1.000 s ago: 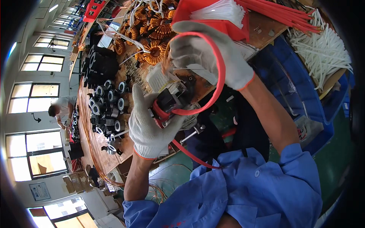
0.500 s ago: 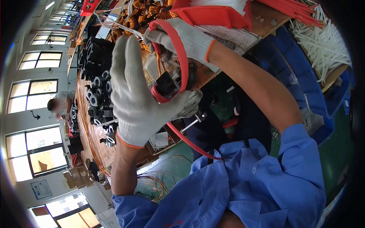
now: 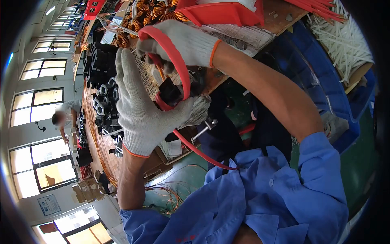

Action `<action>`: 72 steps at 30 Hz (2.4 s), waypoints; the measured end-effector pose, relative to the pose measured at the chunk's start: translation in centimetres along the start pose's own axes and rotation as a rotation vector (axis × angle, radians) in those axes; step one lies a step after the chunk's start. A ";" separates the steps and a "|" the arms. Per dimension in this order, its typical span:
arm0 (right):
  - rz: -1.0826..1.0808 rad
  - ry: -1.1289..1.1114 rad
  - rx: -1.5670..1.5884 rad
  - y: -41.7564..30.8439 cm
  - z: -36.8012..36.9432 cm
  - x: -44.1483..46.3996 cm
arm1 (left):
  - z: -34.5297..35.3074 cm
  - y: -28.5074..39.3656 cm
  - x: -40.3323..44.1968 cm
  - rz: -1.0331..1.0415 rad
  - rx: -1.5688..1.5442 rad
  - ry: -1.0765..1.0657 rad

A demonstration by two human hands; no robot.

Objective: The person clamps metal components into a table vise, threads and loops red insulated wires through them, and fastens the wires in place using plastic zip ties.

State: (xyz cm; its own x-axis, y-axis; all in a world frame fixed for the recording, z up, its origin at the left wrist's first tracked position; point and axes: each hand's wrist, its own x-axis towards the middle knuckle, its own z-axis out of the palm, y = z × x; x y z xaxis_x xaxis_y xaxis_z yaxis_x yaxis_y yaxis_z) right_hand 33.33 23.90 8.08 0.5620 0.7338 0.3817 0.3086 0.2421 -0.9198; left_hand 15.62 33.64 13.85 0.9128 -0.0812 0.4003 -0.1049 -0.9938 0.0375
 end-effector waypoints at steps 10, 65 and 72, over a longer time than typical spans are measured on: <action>-0.259 0.113 -0.497 3.2 -0.3 -5.5 | 0.7 -1.2 1.4 -0.028 -0.249 -0.175; 0.447 0.519 -0.952 6.8 -18.7 -4.5 | 0.0 1.1 0.5 -0.298 -0.200 -0.250; 0.249 0.791 -0.964 3.3 -16.7 -8.0 | -3.3 0.2 1.9 -0.080 -0.298 -0.259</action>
State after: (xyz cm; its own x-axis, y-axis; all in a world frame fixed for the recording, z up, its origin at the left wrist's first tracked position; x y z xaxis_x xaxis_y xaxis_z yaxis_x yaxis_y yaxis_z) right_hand 42.65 8.19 3.50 0.8852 0.0345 0.4638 0.3728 -0.6491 -0.6631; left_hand 16.02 33.55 17.69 0.9880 -0.0584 0.1430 -0.1043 -0.9350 0.3389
